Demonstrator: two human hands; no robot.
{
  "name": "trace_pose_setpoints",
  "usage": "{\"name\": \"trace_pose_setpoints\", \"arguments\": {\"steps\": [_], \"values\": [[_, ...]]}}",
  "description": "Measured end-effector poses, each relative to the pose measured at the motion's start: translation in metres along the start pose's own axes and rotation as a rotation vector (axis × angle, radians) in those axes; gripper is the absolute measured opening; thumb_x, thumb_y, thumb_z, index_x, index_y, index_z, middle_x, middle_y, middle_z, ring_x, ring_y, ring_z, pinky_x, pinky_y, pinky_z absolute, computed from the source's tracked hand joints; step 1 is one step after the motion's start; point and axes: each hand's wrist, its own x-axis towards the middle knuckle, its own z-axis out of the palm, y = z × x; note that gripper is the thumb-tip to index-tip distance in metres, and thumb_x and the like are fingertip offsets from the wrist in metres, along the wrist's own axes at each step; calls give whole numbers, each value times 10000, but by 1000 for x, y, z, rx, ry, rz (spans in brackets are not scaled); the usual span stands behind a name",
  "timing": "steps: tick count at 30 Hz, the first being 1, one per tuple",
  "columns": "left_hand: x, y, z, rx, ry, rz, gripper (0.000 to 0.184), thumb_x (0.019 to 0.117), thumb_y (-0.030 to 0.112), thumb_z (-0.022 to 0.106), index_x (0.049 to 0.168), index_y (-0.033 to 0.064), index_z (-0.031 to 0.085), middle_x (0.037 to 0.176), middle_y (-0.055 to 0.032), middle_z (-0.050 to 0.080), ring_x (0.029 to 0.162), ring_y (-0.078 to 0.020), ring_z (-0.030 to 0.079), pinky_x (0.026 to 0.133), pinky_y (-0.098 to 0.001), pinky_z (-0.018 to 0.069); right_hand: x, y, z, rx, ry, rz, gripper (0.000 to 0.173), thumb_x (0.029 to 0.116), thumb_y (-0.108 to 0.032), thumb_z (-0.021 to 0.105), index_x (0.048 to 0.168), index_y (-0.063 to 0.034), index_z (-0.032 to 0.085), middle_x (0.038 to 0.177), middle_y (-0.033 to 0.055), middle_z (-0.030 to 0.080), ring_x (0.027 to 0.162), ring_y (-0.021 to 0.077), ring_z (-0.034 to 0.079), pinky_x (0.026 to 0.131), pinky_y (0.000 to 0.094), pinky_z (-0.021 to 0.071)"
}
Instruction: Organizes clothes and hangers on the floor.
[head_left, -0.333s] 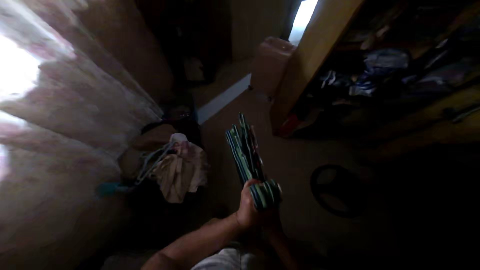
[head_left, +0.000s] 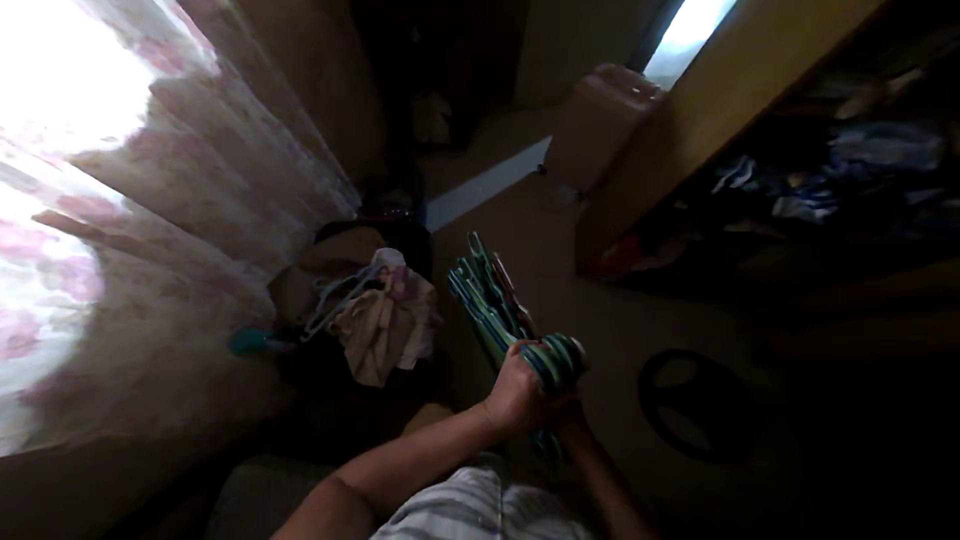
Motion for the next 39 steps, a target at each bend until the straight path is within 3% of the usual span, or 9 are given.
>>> {"name": "trace_pose_setpoints", "arguments": {"steps": [4,8,11,14,19,23,30,33,39], "values": [[7,-45,-42,19,-297,137,432,818,212,826,1106,-86,705,1149,-261,711,1158,-409,661,1109,-491,448,29,-57,-14,-87,-236,190,634,786,-133,829,1302,111,552,1161,194,667,1063,183,648,971,344,524],[-4,-112,-85,149,-173,240,245,936,171,692,1088,-11,754,1143,-188,744,1149,-336,691,1084,-401,491,69,-66,1,-159,-351,274,677,820,-166,855,1364,78,534,1248,235,644,1148,273,639,1020,434,510],[4,-139,-123,319,-240,-17,424,887,80,701,1287,-53,663,1338,-255,642,1290,-479,571,1137,-559,408,100,-81,7,-112,-472,370,678,807,-40,818,1390,88,496,1300,254,604,1187,269,609,1044,415,489],[25,-152,-151,355,-536,-267,746,819,61,782,1488,-48,470,1547,-304,419,1460,-538,325,1186,-713,162,126,-95,21,-161,-648,336,692,802,-17,802,1405,88,478,1311,252,596,1188,260,601,1050,392,476],[40,-179,-170,361,-682,-322,660,804,55,819,1421,28,585,1460,-228,559,1477,-518,305,1173,-753,95,165,-112,53,-237,-904,377,647,830,7,772,1405,59,480,1260,222,614,1124,240,619,1011,383,492],[37,-187,-183,305,-642,-425,491,856,-115,645,1335,-8,638,1389,-187,631,1460,-476,371,1196,-711,106,194,-119,69,-296,-1063,399,556,832,1,753,1335,63,526,1163,191,634,1030,201,626,958,364,507],[35,-213,-210,91,-949,-668,856,770,141,868,1483,-45,433,1495,-304,466,1435,-465,392,1235,-606,136,221,-122,106,-599,-1237,439,641,887,-161,791,1424,45,506,1356,295,567,1263,393,558,1083,554,424],[33,-219,-220,27,-1059,-804,842,799,199,851,1495,24,411,1315,-297,591,1217,-479,577,1001,-655,448,222,-130,117,-608,-1271,406,676,869,-140,809,1433,56,490,1367,312,554,1278,417,544,1086,571,419],[5,-221,-215,-3,-1024,-781,678,844,200,804,1403,-43,505,1270,-308,614,1196,-480,589,1004,-648,438,221,-133,132,-627,-1332,427,693,869,-100,804,1452,53,464,1372,323,543,1271,438,543,1074,591,420]]}}
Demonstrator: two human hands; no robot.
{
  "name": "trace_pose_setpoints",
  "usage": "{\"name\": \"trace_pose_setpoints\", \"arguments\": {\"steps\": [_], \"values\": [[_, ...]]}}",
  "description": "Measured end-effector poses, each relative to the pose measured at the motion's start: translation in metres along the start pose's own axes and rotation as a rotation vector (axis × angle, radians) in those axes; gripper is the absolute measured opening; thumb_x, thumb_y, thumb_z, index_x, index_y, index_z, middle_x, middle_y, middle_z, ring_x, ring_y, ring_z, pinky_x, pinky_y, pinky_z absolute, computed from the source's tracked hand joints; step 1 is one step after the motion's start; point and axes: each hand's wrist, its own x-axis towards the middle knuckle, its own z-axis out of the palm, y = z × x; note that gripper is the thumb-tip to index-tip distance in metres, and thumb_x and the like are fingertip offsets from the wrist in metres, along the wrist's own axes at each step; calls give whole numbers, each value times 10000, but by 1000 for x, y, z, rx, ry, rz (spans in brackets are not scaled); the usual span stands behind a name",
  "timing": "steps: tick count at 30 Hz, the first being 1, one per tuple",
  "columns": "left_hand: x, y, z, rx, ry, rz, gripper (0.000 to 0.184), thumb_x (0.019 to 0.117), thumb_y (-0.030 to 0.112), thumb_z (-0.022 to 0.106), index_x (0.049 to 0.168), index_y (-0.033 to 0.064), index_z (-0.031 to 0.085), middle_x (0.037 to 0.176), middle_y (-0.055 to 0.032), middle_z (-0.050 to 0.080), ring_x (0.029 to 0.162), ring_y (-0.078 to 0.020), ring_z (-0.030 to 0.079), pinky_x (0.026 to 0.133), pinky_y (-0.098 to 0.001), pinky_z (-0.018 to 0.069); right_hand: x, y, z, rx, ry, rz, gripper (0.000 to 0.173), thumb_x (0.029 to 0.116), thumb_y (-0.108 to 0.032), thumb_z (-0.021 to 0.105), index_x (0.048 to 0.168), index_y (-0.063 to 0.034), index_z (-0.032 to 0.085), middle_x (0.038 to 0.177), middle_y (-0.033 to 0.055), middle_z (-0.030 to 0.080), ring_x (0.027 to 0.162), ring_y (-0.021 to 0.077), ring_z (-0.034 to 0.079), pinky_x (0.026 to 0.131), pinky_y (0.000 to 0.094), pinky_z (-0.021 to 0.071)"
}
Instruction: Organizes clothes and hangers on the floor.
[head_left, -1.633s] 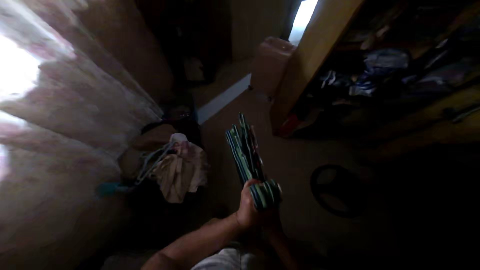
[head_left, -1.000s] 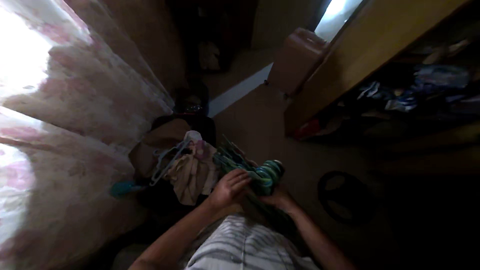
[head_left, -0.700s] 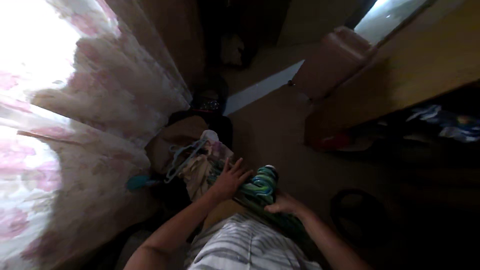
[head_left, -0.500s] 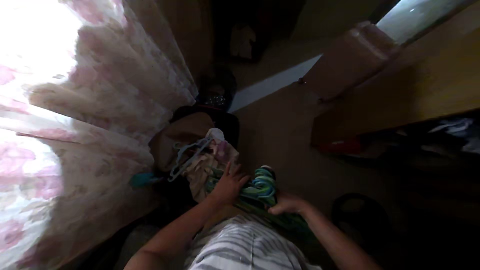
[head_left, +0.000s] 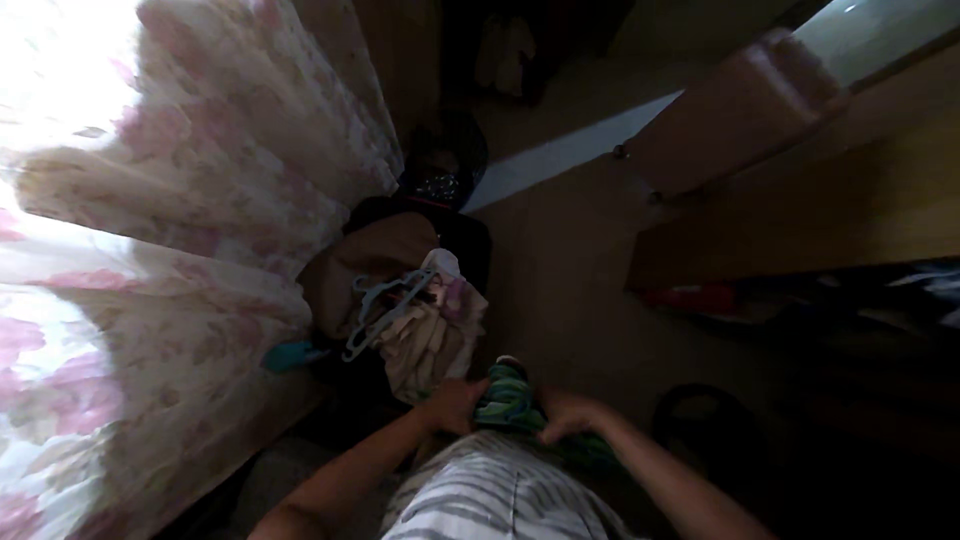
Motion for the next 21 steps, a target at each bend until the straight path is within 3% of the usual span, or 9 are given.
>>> {"name": "trace_pose_setpoints", "arguments": {"steps": [3,4,6,9,11,12,14,18,21], "values": [[5,3,13,-49,242,-103,699,884,116,771,1470,-88,450,1581,-309,349,1488,-463,307,1226,-615,163,5,-7,2,30,105,61,775,848,-81,818,1503,23,416,1404,317,529,1301,450,530,1079,607,417],[10,2,16,-116,365,-170,708,879,52,742,1495,-81,419,1595,-312,320,1495,-459,298,1226,-597,192,7,-10,1,74,142,93,789,860,-76,807,1522,23,389,1427,316,512,1317,446,519,1090,597,412],[21,3,18,-346,592,-313,585,921,43,676,1449,-84,457,1494,-316,443,1398,-430,446,1164,-512,368,6,-19,-2,216,251,176,721,896,-95,774,1497,52,404,1428,315,511,1314,424,527,1094,563,417],[28,10,26,-728,582,-146,421,1036,138,570,1362,-117,498,1299,-299,575,1165,-332,617,1001,-415,520,6,-30,-1,474,520,160,725,898,-92,761,1493,77,383,1422,308,514,1307,394,535,1095,517,436],[29,16,33,-898,428,27,622,1051,217,546,1525,-109,309,1500,-318,424,1354,-337,502,1127,-412,432,12,-42,2,543,646,139,788,889,-92,767,1522,82,332,1451,314,489,1340,398,512,1115,511,421],[28,22,31,-915,393,79,746,1030,227,580,1566,-111,185,1563,-330,335,1426,-343,422,1175,-406,364,14,-49,3,565,684,133,814,886,-107,768,1536,73,313,1465,307,483,1354,386,505,1125,500,412],[26,32,22,-929,415,127,991,937,198,708,1582,-105,19,1588,-336,278,1456,-324,376,1189,-373,334,19,-55,7,662,784,82,791,876,-120,775,1514,79,350,1427,300,521,1319,366,537,1109,486,431],[26,32,8,-800,505,256,1371,692,119,915,1564,-108,-119,1617,-369,157,1500,-343,311,1209,-368,311,25,-61,15,974,926,-72,789,891,-46,749,1528,83,301,1440,298,497,1305,312,536,1095,409,446],[24,29,5,-669,507,267,1438,614,60,946,1545,-142,-131,1601,-419,119,1498,-419,299,1212,-420,306,6,-85,12,1222,846,-83,700,993,-13,635,1562,58,233,1511,275,430,1314,274,514,1077,356,436]]}}
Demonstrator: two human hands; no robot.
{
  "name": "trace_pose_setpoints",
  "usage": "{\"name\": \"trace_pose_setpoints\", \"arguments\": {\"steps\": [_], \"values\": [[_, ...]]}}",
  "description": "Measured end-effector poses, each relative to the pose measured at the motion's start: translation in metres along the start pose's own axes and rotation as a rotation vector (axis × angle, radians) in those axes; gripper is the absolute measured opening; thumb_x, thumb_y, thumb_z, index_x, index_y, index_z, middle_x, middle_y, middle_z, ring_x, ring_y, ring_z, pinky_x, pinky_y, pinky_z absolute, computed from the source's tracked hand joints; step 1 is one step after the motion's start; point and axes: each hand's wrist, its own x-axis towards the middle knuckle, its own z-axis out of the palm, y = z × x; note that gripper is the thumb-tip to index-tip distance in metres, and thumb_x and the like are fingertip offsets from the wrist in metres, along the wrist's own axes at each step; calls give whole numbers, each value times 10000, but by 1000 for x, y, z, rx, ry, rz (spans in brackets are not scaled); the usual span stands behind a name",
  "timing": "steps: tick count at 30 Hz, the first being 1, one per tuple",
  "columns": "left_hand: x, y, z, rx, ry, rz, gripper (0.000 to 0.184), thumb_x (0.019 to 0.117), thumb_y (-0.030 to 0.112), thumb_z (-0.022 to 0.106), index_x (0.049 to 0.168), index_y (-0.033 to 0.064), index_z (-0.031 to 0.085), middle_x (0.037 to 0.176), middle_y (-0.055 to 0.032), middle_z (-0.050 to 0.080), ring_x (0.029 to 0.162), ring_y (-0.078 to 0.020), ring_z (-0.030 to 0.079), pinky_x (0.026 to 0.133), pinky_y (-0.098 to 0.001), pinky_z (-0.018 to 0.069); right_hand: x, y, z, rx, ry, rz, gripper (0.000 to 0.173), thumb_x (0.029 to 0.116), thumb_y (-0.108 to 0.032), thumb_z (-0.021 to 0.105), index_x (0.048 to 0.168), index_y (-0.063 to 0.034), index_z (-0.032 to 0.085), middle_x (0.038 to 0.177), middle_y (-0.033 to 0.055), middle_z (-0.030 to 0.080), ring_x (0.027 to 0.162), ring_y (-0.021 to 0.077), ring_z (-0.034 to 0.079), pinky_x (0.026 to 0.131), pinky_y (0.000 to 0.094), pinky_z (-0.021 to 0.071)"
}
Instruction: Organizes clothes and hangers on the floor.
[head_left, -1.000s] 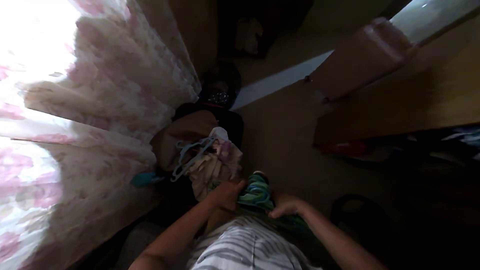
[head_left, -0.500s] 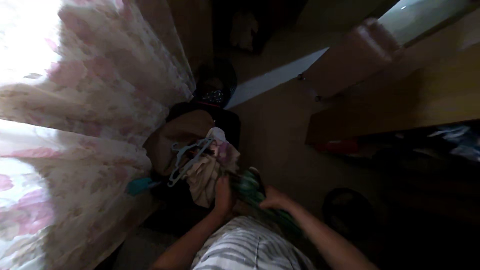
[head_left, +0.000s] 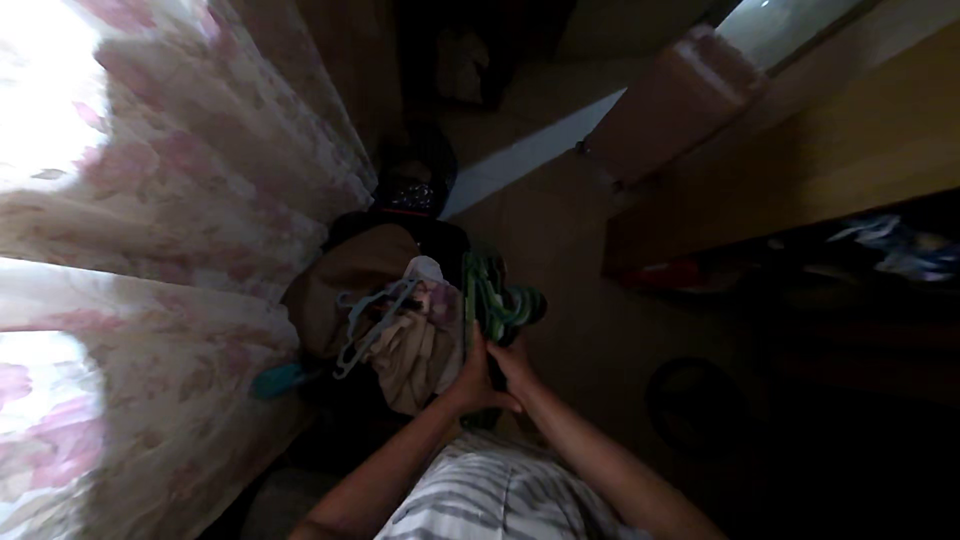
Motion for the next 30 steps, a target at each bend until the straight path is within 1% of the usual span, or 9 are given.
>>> {"name": "trace_pose_setpoints", "arguments": {"steps": [4,8,10,12,18,22,24,27,30], "values": [[-6,6,-14,52,8,-211,1305,738,-20,864,1589,-41,-127,1631,-325,196,1457,-348,404,1168,-414,391,27,40,0,144,-178,-61,548,1049,-123,486,1547,9,300,1463,207,479,1264,217,537,1044,364,469],[-15,0,-29,42,66,-238,1182,774,-31,813,1620,2,-12,1573,-298,346,1381,-320,493,1120,-415,443,17,40,13,181,-268,-78,539,1069,-98,399,1570,10,231,1501,189,433,1307,172,502,1085,316,434],[-18,4,-39,20,71,-252,1158,771,-54,806,1627,29,30,1578,-273,350,1373,-305,497,1109,-412,452,15,40,19,213,-287,-86,503,1085,-89,361,1559,33,247,1499,193,438,1312,168,502,1094,305,426],[-20,3,-49,3,77,-241,1140,765,-49,813,1629,43,74,1562,-259,378,1342,-284,524,1087,-401,471,14,41,24,242,-312,-83,456,1089,-84,335,1523,45,288,1423,172,489,1241,137,537,1046,284,456],[-32,-2,-53,-20,91,-229,1105,786,-30,801,1622,9,79,1527,-280,415,1322,-282,540,1087,-387,471,22,46,23,220,-367,-5,444,1065,-55,442,1491,9,337,1304,132,560,1108,118,604,943,294,530],[-37,3,-48,-41,108,-224,953,809,-41,790,1576,-41,225,1438,-265,507,1244,-254,588,1053,-366,494,27,44,17,130,-377,13,428,1054,-70,497,1460,-1,379,1238,119,596,1044,118,631,899,302,552],[-38,0,-43,-97,144,-171,936,793,-41,803,1556,-48,259,1408,-242,537,1216,-213,606,1038,-344,509,29,43,12,33,-380,10,477,1050,-93,525,1489,0,362,1288,140,583,1084,132,620,927,315,542],[-38,4,-33,-224,151,-149,985,784,-69,794,1569,-36,201,1411,-223,530,1192,-167,615,1018,-312,520,27,35,6,-42,-365,-17,509,1021,-82,558,1482,28,371,1294,161,586,1102,130,614,951,306,528],[-37,1,-29,-220,122,-90,1027,787,-61,801,1581,-48,150,1451,-246,492,1241,-189,594,1049,-317,500,24,33,4,72,-366,-18,438,1008,-50,497,1423,35,386,1117,90,612,943,63,633,842,248,551]]}}
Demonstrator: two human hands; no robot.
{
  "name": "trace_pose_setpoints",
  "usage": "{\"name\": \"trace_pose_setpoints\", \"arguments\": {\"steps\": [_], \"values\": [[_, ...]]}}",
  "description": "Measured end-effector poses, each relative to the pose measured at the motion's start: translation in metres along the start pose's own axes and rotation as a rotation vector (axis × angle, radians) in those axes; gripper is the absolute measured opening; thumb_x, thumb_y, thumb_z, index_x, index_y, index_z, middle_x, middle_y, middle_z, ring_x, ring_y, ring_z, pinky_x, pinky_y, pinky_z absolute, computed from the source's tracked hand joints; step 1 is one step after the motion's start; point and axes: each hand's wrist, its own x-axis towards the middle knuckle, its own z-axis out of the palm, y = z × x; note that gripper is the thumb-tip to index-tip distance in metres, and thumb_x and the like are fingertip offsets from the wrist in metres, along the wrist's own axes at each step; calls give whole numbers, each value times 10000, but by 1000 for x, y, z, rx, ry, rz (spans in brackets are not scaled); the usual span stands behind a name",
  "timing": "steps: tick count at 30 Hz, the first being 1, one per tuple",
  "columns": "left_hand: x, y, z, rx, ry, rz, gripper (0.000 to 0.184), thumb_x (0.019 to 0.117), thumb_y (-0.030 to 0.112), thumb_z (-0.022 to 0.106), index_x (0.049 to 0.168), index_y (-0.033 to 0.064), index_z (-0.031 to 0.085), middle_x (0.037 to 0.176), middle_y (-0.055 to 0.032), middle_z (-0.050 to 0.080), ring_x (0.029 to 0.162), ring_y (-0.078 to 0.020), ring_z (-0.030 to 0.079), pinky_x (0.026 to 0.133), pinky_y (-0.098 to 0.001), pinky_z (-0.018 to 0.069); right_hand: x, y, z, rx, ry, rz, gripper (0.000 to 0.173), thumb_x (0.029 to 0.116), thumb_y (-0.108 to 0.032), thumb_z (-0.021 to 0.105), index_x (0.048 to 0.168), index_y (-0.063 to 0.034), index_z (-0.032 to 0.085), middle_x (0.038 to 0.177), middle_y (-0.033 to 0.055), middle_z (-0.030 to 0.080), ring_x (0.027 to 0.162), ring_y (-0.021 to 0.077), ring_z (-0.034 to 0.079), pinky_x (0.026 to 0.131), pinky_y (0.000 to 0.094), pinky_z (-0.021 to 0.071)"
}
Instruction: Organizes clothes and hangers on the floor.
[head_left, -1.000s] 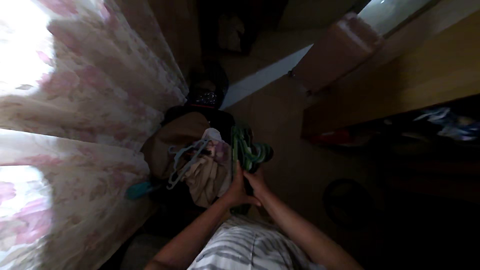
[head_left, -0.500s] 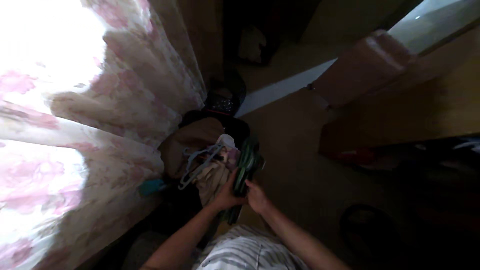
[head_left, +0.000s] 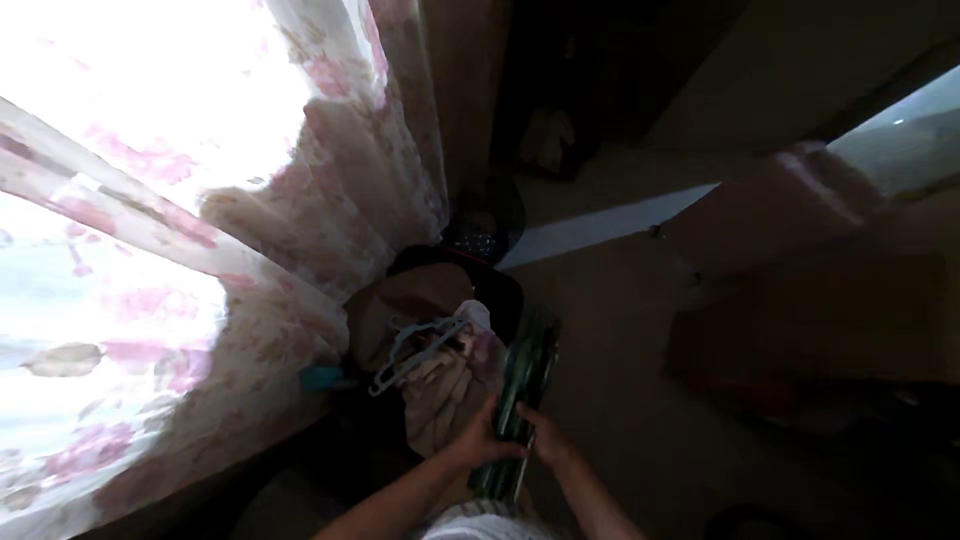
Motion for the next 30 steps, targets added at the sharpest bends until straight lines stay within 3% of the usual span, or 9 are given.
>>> {"name": "trace_pose_setpoints", "arguments": {"steps": [4,10,13,16,18,21,25,27,30], "values": [[3,21,4,548,28,30,861,922,243,765,1568,-64,284,1590,-333,296,1433,-436,404,1167,-496,370,2,13,-7,189,27,-68,271,998,-37,409,1256,13,477,912,3,671,791,21,670,740,213,581],[11,10,8,927,123,103,805,1024,556,469,1607,31,289,1663,-292,161,1545,-503,74,1160,-764,2,-3,9,-3,232,5,-147,281,1041,-120,265,1187,-17,482,815,-81,674,733,-29,671,704,175,583],[17,-4,-1,529,272,254,769,1010,420,498,1566,-72,300,1643,-348,140,1535,-518,108,1207,-690,17,10,14,-12,327,-98,-229,232,958,-244,443,1084,-81,549,815,-58,740,753,27,723,696,220,619],[36,-10,-43,475,556,37,573,1018,215,578,1503,-57,438,1594,-348,281,1477,-509,289,1214,-576,247,34,22,-26,526,-305,-214,589,663,-494,881,1116,-159,709,922,38,765,850,186,755,775,390,642],[50,-32,-87,572,614,-272,567,1036,300,593,1506,8,468,1620,-327,246,1515,-498,207,1223,-602,190,30,21,-28,547,-310,-195,527,728,-493,805,1133,-183,671,904,9,754,845,176,750,794,404,637],[56,-67,-145,641,736,-569,576,1017,337,608,1465,-10,506,1568,-318,354,1470,-487,313,1191,-637,235,19,23,-31,601,-254,-136,615,589,-503,899,1085,-185,723,848,9,751,809,169,749,783,393,636],[47,-111,-182,558,816,-719,612,1023,295,597,1534,13,410,1611,-290,298,1507,-479,242,1191,-673,219,8,33,-34,595,-147,-86,345,936,-416,531,1149,-156,607,843,-2,739,802,165,741,787,394,629],[47,-117,-184,511,845,-735,573,1023,267,607,1516,27,440,1605,-277,314,1493,-461,286,1173,-643,284,7,33,-34,581,-81,-61,362,1007,-369,339,1170,-143,569,839,-10,734,798,162,740,781,398,630],[51,-123,-181,508,877,-758,539,1002,255,637,1494,87,494,1603,-283,310,1441,-488,362,1116,-647,374,10,36,-36,609,-67,-50,370,1005,-375,343,1180,-143,571,838,-3,730,795,169,739,770,403,632]]}}
